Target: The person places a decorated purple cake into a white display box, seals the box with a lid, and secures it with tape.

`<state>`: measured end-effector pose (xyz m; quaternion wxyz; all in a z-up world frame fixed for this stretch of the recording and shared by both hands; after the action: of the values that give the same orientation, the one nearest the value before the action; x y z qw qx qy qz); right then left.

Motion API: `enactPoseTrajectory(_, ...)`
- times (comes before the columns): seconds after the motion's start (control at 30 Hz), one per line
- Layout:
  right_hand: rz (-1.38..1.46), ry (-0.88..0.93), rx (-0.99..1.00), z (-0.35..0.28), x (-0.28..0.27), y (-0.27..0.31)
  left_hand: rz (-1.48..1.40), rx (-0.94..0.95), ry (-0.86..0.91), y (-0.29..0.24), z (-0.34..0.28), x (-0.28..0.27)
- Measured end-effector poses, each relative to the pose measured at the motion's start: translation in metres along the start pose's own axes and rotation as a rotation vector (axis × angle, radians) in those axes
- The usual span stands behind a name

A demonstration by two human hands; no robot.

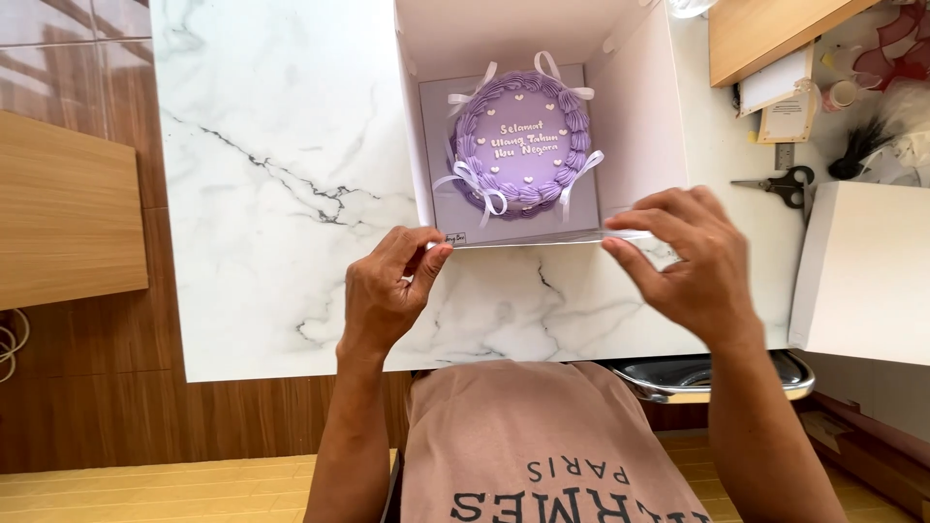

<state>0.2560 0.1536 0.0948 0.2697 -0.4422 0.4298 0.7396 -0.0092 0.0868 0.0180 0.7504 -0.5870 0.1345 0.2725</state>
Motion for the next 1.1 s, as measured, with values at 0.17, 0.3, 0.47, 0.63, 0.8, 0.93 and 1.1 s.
enactPoseTrajectory(0.17, 0.310, 0.123, -0.029, 0.024, 0.061, 0.059, -0.096, -0.125, -0.019, 0.018, -0.009, 0.007)
enactPoseTrajectory(0.3, 0.264, 0.254, -0.012, 0.048, 0.097, 0.092, -0.415, -0.288, -0.008, 0.034, -0.007, 0.015)
enactPoseTrajectory(0.47, 0.275, 0.431, 0.095, 0.046, 0.126, 0.088, -0.818, -0.471, -0.008, 0.059, -0.014, 0.031)
enactPoseTrajectory(0.63, 0.316, 0.563, 0.226, 0.041, 0.143, 0.078, -0.684, -0.641, -0.052, 0.054, -0.012, 0.012)
enactPoseTrajectory(0.8, 0.352, 0.577, 0.200, 0.041, 0.152, 0.078, 0.195, -0.590, 0.019, 0.038, 0.002, -0.023)
enactPoseTrajectory(0.93, 0.321, 0.674, 0.286, 0.044, 0.152, 0.080, 0.142, -0.601, 0.027, 0.042, 0.005, -0.018)
enactPoseTrajectory(1.1, 0.549, 0.764, 0.412, 0.035, 0.165, 0.071, -0.377, -0.796, -0.041, 0.069, -0.014, 0.007)
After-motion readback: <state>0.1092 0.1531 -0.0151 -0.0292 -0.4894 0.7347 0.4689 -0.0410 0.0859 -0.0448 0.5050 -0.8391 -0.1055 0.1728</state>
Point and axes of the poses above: each hand's wrist, its own z-axis towards the middle knuckle, its own x-axis out of the palm, y = z × x, the point moved 10 cm from there along z, towards the middle knuckle, and after that the axes turned 2 degrees about x, right-handed, at the moved point
